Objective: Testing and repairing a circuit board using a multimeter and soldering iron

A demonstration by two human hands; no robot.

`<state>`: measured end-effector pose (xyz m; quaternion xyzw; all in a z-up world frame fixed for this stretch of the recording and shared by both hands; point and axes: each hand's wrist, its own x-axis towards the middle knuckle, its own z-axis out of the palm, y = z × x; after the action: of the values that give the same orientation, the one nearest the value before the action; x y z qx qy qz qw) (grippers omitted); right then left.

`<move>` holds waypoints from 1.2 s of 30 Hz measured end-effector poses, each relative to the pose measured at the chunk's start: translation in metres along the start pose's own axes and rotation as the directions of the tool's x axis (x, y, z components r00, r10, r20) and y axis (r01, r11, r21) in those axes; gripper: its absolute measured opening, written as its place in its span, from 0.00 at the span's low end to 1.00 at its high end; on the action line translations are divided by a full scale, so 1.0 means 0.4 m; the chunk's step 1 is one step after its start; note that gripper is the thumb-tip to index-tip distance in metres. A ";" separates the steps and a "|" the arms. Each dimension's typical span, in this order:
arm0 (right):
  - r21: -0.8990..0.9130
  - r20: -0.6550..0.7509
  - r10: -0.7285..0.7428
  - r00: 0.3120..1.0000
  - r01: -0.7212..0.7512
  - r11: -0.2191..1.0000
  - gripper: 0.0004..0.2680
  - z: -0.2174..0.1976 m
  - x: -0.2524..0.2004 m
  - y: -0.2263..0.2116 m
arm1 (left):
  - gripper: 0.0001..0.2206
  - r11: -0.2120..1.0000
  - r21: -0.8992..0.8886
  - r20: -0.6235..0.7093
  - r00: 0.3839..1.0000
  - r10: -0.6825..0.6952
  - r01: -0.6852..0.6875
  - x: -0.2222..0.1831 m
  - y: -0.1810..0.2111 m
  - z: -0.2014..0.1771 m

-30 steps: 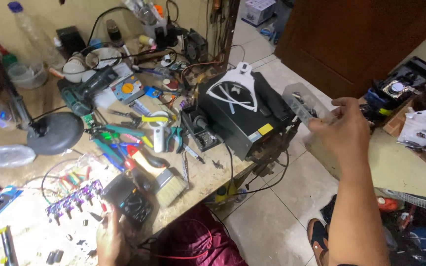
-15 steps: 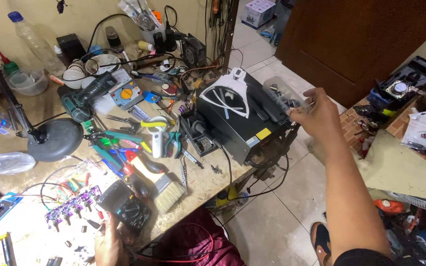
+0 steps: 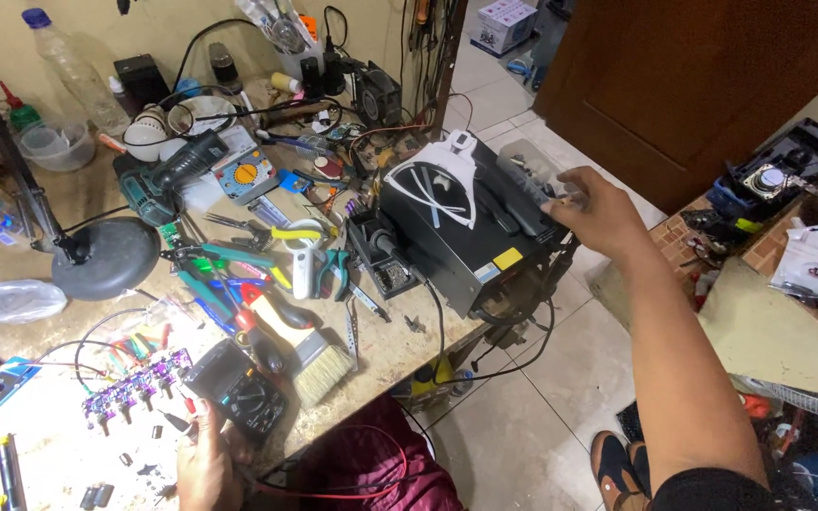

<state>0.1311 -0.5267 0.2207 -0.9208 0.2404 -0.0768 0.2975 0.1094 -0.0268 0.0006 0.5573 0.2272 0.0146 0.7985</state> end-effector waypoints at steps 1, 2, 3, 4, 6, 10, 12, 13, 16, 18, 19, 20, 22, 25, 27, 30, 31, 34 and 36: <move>0.002 -0.002 0.000 1.000 0.000 1.000 0.20 -0.010 -0.002 0.000 | 0.16 1.000 0.001 0.002 1.000 0.002 -0.002 0.006 -0.007 -0.005; 0.013 0.081 -0.012 0.997 0.011 1.000 0.20 -0.019 -0.005 -0.002 | 0.17 0.999 0.041 -0.005 1.000 0.023 -0.023 0.013 -0.014 -0.010; 0.025 0.165 -0.027 0.986 0.023 0.999 0.22 -0.028 -0.005 -0.005 | 0.18 0.996 0.080 -0.014 0.999 0.045 -0.044 0.019 -0.020 -0.017; 0.026 0.164 -0.029 0.986 0.025 0.999 0.22 -0.023 0.009 0.020 | 0.18 0.996 0.080 -0.015 0.999 0.048 -0.046 0.016 -0.013 -0.016; -0.016 0.266 -0.214 0.940 0.226 0.974 0.29 -0.013 0.038 0.070 | 0.20 0.994 0.103 -0.017 0.999 0.035 -0.033 0.006 -0.006 -0.014; 0.064 0.161 0.046 0.986 -0.057 0.996 0.22 -0.024 -0.050 -0.062 | 0.17 1.000 0.003 0.041 0.999 0.024 -0.024 0.007 -0.015 -0.011; 0.099 0.106 0.085 0.991 -0.096 0.990 0.16 -0.014 -0.035 -0.043 | 0.19 0.998 0.063 0.022 1.000 0.020 -0.022 0.005 -0.011 -0.007; 0.102 0.103 0.086 0.991 -0.096 0.990 0.16 -0.012 -0.035 -0.036 | 0.19 0.998 0.064 0.025 0.999 0.023 -0.025 -0.002 -0.003 -0.004; 0.202 0.039 0.043 0.998 -0.050 0.978 0.11 0.012 0.004 0.044 | 0.24 0.987 0.163 -0.021 1.000 0.009 -0.006 -0.009 0.014 0.001; 0.053 -0.196 -0.320 0.927 0.335 0.941 0.13 0.058 0.076 0.188 | 0.27 0.965 0.243 -0.127 0.990 -0.066 0.096 -0.004 0.012 -0.007; 0.052 -0.194 -0.320 0.928 0.335 0.941 0.13 0.035 0.021 0.150 | 0.27 0.965 0.242 -0.129 0.989 -0.068 0.098 0.000 0.005 -0.009; 0.084 -0.194 -0.226 0.955 0.246 0.966 0.14 0.013 -0.033 0.113 | 0.23 0.988 0.151 -0.064 0.998 -0.009 0.018 0.005 -0.002 -0.010; 0.113 -0.190 -0.125 0.974 0.148 0.982 0.15 -0.020 -0.128 0.096 | 0.19 0.997 0.056 -0.002 0.999 0.052 -0.052 0.011 -0.016 -0.016; 0.006 -0.265 -0.196 0.944 0.205 0.979 0.19 -0.052 -0.237 0.103 | 0.25 0.996 0.093 -0.059 0.998 0.001 0.004 0.019 -0.023 -0.023; 0.058 -0.121 0.138 0.983 -0.131 0.990 0.15 -0.070 -0.314 0.055 | 0.29 0.972 0.229 -0.095 0.995 -0.032 0.053 0.021 -0.017 -0.026; -0.062 -0.209 -0.277 0.938 0.270 0.961 0.12 -0.016 -0.268 0.181 | 0.26 0.955 0.292 -0.063 0.997 -0.044 0.061 0.017 0.001 -0.026; -0.060 -0.212 -0.271 0.939 0.264 0.963 0.12 -0.018 -0.271 0.161 | 0.26 0.953 0.297 -0.058 0.997 -0.044 0.060 0.012 -0.003 -0.024; -0.036 -0.183 -0.123 0.975 0.119 0.992 0.13 -0.034 -0.286 0.103 | 0.19 0.993 0.109 0.067 0.997 0.043 -0.050 0.009 -0.020 -0.021; 0.003 -0.141 0.013 0.990 -0.013 1.000 0.14 -0.056 -0.311 0.082 | 0.19 1.000 -0.022 -0.021 1.000 -0.007 0.007 0.023 -0.048 -0.023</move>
<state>0.0030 -0.5006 0.2201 -0.9111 0.2666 -0.1402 0.2814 0.1098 -0.0232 -0.0222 0.5475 0.2374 0.0203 0.8022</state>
